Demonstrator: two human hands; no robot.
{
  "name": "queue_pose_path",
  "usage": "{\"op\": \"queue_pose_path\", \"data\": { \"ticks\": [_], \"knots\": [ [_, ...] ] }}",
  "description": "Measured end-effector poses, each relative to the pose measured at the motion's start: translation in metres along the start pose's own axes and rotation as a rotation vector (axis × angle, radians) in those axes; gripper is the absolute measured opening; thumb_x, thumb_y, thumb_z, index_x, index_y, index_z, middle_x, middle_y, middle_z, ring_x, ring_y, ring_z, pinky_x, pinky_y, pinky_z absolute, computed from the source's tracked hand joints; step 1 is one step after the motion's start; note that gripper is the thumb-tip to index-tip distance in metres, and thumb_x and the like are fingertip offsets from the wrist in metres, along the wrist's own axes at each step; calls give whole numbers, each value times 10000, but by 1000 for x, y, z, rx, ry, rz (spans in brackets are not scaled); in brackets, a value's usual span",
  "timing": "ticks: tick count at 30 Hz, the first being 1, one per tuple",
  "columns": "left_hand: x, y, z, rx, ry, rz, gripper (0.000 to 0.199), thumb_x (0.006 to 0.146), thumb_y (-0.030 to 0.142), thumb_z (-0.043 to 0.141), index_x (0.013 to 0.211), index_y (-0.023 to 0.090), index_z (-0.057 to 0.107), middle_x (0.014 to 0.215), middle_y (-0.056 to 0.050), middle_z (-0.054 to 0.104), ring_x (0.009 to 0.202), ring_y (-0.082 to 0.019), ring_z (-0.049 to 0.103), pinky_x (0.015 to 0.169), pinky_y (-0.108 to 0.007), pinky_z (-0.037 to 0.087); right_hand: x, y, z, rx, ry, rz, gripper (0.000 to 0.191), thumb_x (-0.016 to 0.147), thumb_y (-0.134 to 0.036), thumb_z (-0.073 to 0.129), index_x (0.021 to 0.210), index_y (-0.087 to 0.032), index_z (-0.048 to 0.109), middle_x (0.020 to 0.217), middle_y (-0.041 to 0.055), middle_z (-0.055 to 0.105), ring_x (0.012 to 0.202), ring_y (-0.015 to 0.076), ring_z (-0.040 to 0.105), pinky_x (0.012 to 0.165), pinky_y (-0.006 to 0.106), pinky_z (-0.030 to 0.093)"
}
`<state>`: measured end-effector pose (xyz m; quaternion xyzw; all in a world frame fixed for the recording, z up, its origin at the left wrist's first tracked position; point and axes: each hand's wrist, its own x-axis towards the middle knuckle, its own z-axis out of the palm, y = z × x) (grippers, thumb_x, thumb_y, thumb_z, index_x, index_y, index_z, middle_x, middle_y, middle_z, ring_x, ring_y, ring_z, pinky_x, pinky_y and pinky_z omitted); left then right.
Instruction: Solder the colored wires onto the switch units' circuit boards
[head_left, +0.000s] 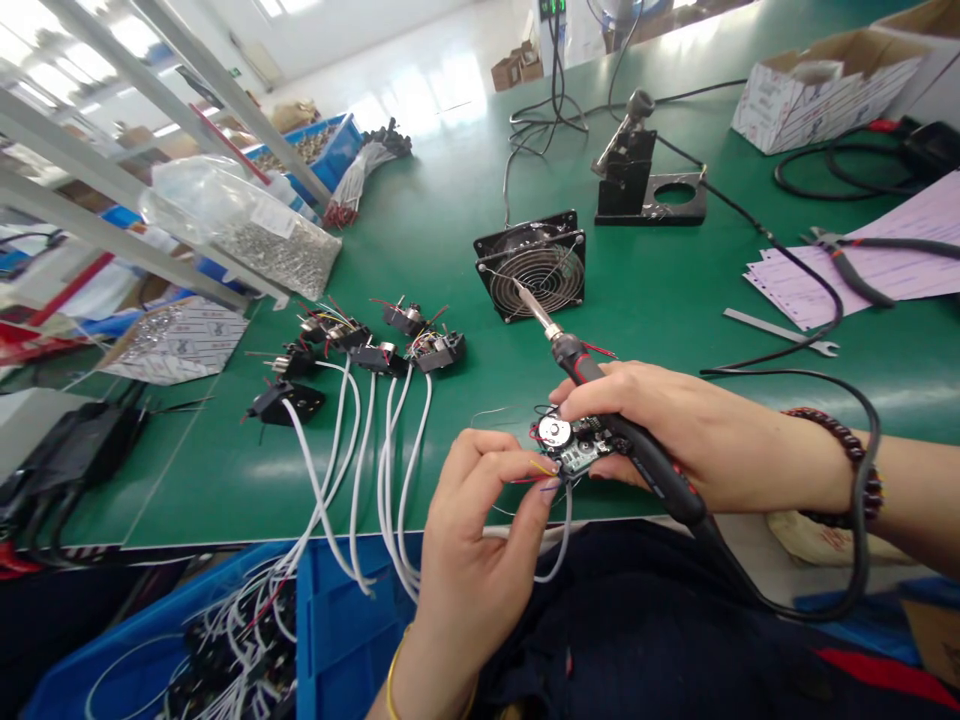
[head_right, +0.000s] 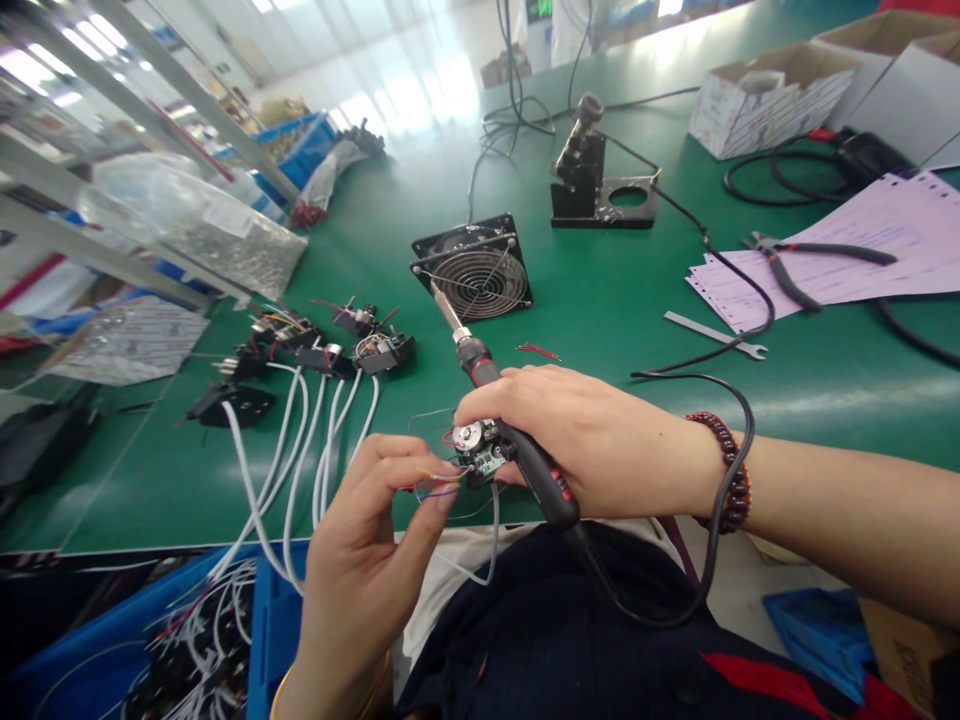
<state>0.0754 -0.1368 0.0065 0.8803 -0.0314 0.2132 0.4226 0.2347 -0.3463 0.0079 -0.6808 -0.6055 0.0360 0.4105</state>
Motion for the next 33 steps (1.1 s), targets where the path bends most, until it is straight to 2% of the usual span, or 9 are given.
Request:
{"op": "queue_pose_path", "data": {
  "ticks": [7,13,16,17,22,25,27,30,33],
  "knots": [
    [-3,-10,1,-63,71,-59,247,1046,37,698,1021,273,768,986,8,705,940,-151,670,862,-276,569,2,1,-1,19,-3,7,302,1105,-291,709,1378,-193,625,1315,134,810,1183,272,788,1034,388,600],
    [-1,-21,14,-492,149,-221,108,1081,322,783,1005,250,759,1001,-24,795,1001,-175,775,901,-296,640,2,0,-3,-1,-15,-6,286,1125,-304,689,1379,-204,604,1282,125,804,1148,259,773,1007,389,596],
    [4,-17,16,-613,140,-255,67,1074,331,805,1075,266,788,991,-17,815,972,-162,792,902,-284,658,2,1,-3,-1,-12,-26,289,1133,-321,683,1382,-202,599,1263,120,800,1143,260,762,1002,388,589],
    [6,-15,15,-598,115,-232,28,1078,287,794,1101,279,807,990,-13,813,960,-155,786,889,-275,653,2,2,-3,-4,-12,-31,288,1133,-317,681,1382,-198,599,1258,121,799,1144,263,757,1002,392,588],
    [16,-5,4,-219,-46,-48,326,1069,52,681,1097,317,868,999,-16,773,931,-164,749,824,-291,617,2,4,-4,-5,-27,-40,287,1115,-294,702,1376,-203,624,1260,125,801,1112,272,750,981,405,587],
    [18,-6,1,-23,-4,51,343,1044,17,675,1210,288,804,961,-1,745,886,-158,714,801,-286,590,2,5,-5,11,-11,-51,295,1126,-322,705,1382,-197,631,1256,120,799,1110,260,749,996,385,574],
    [17,-9,-1,41,24,90,308,1025,-2,674,1189,251,739,950,13,737,868,-143,697,797,-265,573,3,7,-5,20,-18,-48,300,1125,-337,712,1379,-197,635,1233,107,796,1106,254,747,1000,374,569],
    [16,-12,-4,84,-30,154,302,1005,-56,639,1078,231,696,965,15,738,893,-121,708,822,-227,566,5,10,-6,22,-40,-42,306,1098,-312,750,1363,-206,641,1235,98,796,1110,253,745,1001,374,568],
    [15,-10,-5,176,-53,193,296,1002,-56,650,1090,223,700,1006,-2,741,923,-126,726,840,-225,572,6,11,-7,24,-50,-33,328,1066,-276,776,1362,-220,646,1261,99,802,1128,255,755,1003,377,581]
  ]
}}
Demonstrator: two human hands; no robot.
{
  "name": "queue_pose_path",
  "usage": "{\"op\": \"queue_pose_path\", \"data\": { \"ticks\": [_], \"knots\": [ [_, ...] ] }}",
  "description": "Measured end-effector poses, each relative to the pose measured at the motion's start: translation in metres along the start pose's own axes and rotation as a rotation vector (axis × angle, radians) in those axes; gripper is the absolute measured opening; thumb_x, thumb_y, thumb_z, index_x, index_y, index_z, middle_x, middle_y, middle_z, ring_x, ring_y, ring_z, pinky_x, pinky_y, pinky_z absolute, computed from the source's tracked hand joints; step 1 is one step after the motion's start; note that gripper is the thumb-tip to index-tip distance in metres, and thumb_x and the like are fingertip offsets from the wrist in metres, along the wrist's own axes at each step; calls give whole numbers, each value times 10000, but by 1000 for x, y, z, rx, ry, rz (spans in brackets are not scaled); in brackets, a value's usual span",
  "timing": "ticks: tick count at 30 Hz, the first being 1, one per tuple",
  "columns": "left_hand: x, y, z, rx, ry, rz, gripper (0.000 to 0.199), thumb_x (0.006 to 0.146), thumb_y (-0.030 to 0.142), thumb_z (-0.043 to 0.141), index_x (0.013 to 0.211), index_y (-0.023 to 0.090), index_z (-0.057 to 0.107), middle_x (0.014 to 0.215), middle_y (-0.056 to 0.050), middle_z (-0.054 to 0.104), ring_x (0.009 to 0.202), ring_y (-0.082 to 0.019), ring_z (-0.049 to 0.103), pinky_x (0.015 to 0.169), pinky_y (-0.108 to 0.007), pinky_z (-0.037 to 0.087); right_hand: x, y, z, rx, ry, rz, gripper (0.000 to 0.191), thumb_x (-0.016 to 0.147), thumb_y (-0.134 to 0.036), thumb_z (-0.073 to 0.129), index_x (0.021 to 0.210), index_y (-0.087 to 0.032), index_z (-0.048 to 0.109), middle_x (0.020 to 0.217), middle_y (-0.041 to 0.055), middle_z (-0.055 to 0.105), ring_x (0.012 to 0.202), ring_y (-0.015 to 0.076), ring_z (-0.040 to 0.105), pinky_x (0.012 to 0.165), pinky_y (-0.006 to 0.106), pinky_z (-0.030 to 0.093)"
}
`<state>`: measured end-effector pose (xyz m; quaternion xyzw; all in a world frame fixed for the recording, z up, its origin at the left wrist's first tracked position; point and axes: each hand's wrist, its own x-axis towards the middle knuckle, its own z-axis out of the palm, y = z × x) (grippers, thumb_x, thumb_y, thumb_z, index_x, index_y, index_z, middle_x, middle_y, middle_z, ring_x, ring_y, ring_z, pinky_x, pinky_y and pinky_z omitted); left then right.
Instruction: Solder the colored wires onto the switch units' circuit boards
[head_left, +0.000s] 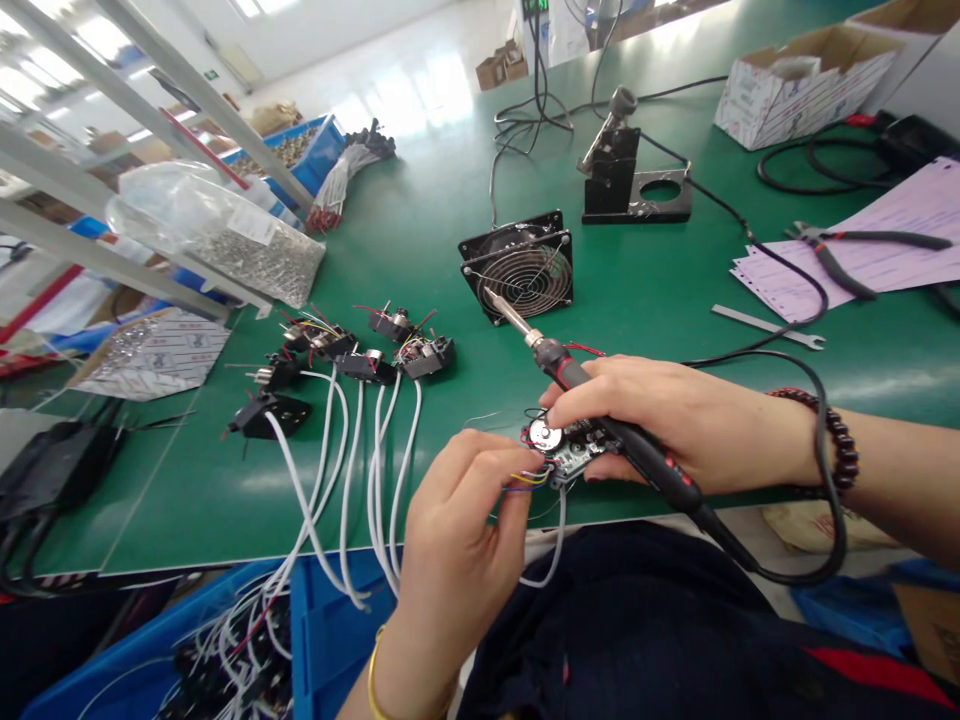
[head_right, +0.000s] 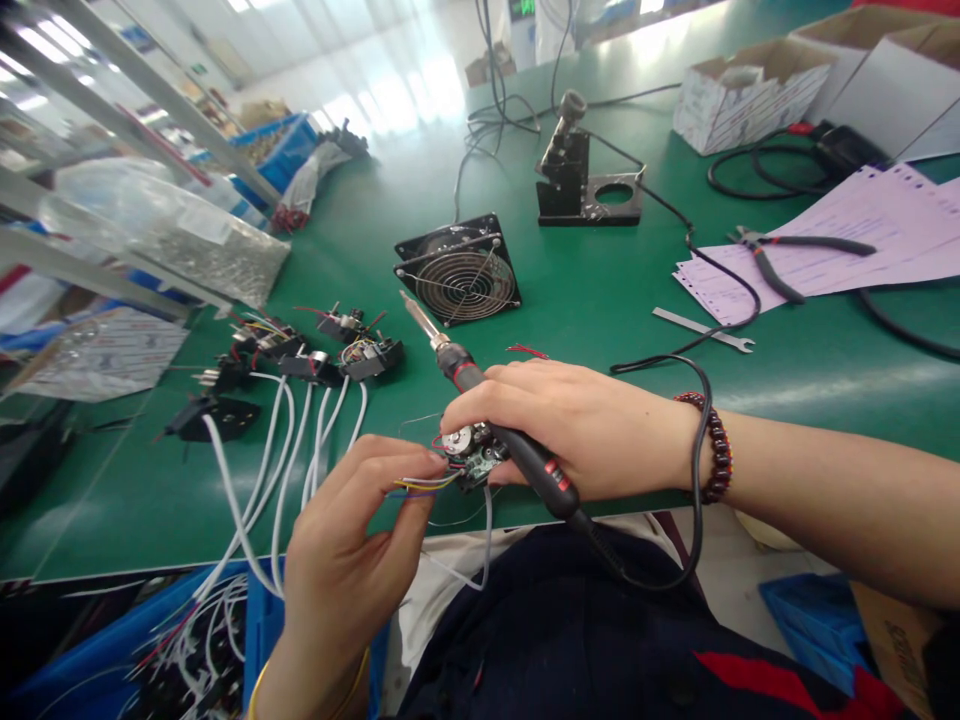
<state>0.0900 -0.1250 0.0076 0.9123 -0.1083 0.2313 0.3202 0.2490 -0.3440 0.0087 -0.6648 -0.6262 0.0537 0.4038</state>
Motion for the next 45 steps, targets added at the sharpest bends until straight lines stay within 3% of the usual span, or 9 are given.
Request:
{"op": "queue_pose_path", "data": {
  "ticks": [4,8,12,19,22,25,30,35,45],
  "knots": [
    [0,5,1,166,-6,53,246,1020,-3,650,1112,220,696,1054,-31,747,896,-155,730,803,-254,581,0,-3,-3,-15,38,-2,305,1068,-276,743,1356,-242,647,1292,106,822,1139,257,785,1010,388,613],
    [0,8,-2,272,-39,109,254,1029,8,604,1143,217,692,1040,-39,740,853,-167,730,744,-256,578,-4,-15,-8,5,200,-1,236,1108,-198,638,1327,-280,673,1291,56,846,1189,226,809,1020,355,624],
    [-1,8,-4,316,-83,114,257,1047,38,576,1191,216,694,999,-28,706,763,-158,707,657,-250,562,-6,-33,-18,-80,348,88,266,1128,-200,641,1337,-344,720,1254,-1,863,1094,204,839,979,347,666],
    [-5,5,-3,286,-73,114,270,1038,49,601,1223,223,693,965,-11,667,725,-145,680,631,-239,550,-8,-63,-48,-19,336,6,481,1042,-178,805,1477,-325,664,1061,-9,850,951,189,827,848,303,707],
    [-5,4,-3,274,-74,115,288,1034,36,598,1228,224,697,974,-12,668,731,-140,678,636,-234,546,-11,-71,-49,29,340,73,263,1131,-337,685,1391,-303,705,961,18,819,788,204,783,718,381,671],
    [-4,4,-3,284,-84,111,300,1033,32,589,1225,233,700,980,-15,673,722,-140,672,632,-235,543,-13,-75,-40,-11,506,47,145,1132,-370,645,1208,-285,734,700,-21,699,540,171,605,546,394,502],
    [-4,2,-3,289,-93,126,333,1012,8,585,1232,229,703,983,-14,672,691,-132,647,623,-230,541,-19,-76,-24,-55,443,36,166,1141,-327,546,1057,-265,676,573,-38,565,461,177,422,527,416,330],
    [-5,2,-5,276,-87,137,339,1013,-2,591,1237,222,712,999,-18,671,725,-131,658,643,-225,541,-25,-81,-14,-151,444,74,201,1184,-343,488,1087,-253,640,628,-26,600,516,202,511,577,426,407],
    [-4,-1,-3,239,-82,132,340,1014,-10,584,1226,219,720,1000,-16,662,783,-131,678,670,-218,538,-22,-66,-31,-167,193,-143,34,1062,-141,634,1072,-172,644,663,-33,590,563,151,543,590,396,433]
  ]
}}
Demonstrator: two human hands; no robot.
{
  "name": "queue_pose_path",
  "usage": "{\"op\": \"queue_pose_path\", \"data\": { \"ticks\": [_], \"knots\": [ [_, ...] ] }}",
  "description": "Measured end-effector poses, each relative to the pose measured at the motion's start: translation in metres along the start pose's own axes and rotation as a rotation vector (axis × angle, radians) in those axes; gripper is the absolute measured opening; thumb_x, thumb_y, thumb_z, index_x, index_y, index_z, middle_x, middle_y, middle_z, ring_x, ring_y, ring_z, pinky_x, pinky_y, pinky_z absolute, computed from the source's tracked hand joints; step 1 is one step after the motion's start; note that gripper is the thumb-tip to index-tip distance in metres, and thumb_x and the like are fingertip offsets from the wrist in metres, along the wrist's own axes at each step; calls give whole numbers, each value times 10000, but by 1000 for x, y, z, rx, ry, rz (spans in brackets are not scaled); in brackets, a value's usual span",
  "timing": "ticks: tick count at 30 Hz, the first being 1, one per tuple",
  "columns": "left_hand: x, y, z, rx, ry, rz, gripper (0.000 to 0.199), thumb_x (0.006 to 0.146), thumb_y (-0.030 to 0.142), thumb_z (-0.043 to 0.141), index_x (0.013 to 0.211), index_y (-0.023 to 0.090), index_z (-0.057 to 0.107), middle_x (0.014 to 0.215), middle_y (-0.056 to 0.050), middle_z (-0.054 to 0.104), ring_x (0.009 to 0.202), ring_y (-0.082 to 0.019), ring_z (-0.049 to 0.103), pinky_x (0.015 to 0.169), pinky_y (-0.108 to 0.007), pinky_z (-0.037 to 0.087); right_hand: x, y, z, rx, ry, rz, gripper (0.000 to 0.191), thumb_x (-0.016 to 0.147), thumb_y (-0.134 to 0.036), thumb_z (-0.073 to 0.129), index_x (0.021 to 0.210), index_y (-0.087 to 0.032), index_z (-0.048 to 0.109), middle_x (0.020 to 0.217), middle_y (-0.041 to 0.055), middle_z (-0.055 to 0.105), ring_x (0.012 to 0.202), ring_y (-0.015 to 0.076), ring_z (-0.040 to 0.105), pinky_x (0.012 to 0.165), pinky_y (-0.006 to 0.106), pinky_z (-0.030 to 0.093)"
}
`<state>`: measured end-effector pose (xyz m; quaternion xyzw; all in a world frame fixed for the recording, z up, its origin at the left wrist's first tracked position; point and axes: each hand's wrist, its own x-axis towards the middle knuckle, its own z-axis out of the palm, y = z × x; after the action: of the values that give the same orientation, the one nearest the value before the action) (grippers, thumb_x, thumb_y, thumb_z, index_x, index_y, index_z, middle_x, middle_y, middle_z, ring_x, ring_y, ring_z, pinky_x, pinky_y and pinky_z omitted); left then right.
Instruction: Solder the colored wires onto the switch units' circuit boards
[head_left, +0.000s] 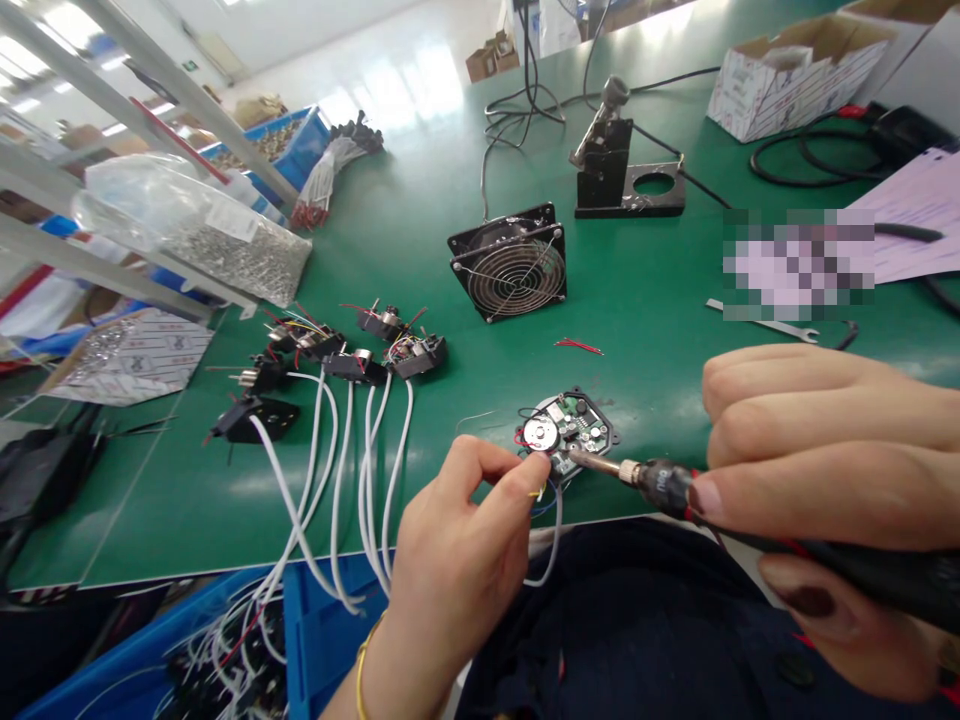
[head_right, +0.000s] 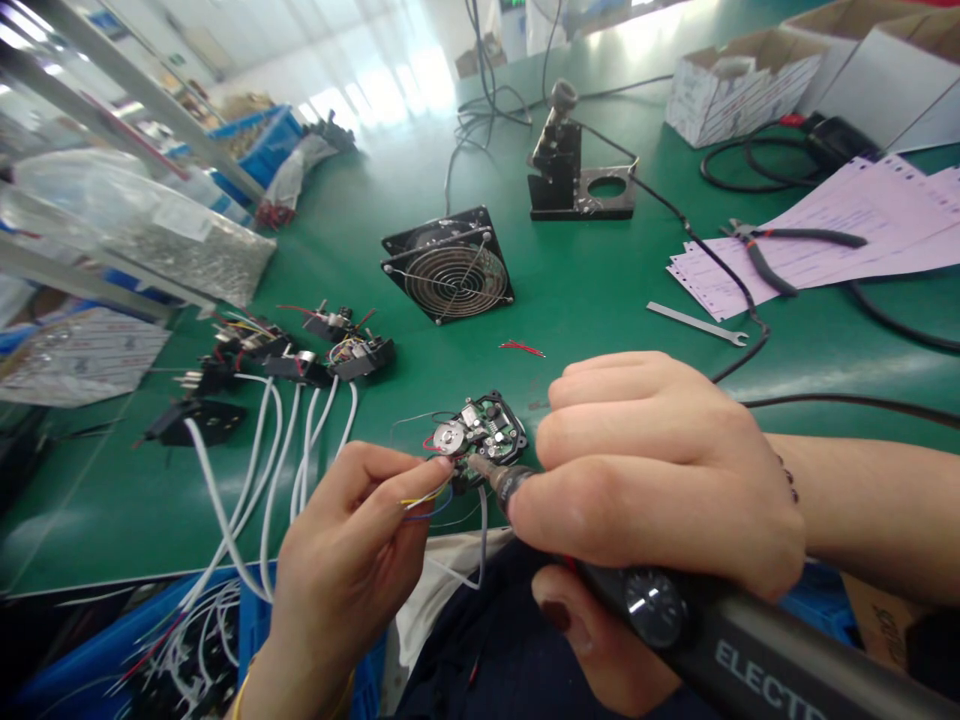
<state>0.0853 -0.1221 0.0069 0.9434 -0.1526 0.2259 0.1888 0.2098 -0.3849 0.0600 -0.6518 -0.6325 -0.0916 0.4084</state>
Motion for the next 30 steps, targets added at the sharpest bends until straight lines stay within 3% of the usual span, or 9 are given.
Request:
{"op": "queue_pose_path", "data": {
  "ticks": [9,23,30],
  "knots": [
    [1,1,-3,2,-6,14,361,1003,-13,574,1241,217,717,1002,-24,667,777,-140,685,668,-229,554,5,8,-2,58,-28,38,135,1040,-117,678,1072,-248,665,669,-49,630,540,149,591,567,391,464],
    [-2,4,-1,80,-22,0,337,1019,10,572,1243,222,707,1002,-26,686,732,-146,674,628,-239,551,-2,6,3,28,-48,45,174,1020,-80,627,1131,-212,608,706,-45,611,603,171,572,615,403,427],
    [-1,5,-4,91,-28,6,354,1005,-3,567,1247,216,706,999,-28,688,735,-148,678,627,-240,553,-2,2,6,0,-11,35,150,1033,-124,635,1125,-240,613,673,-64,596,541,171,584,580,393,421]
  ]
}}
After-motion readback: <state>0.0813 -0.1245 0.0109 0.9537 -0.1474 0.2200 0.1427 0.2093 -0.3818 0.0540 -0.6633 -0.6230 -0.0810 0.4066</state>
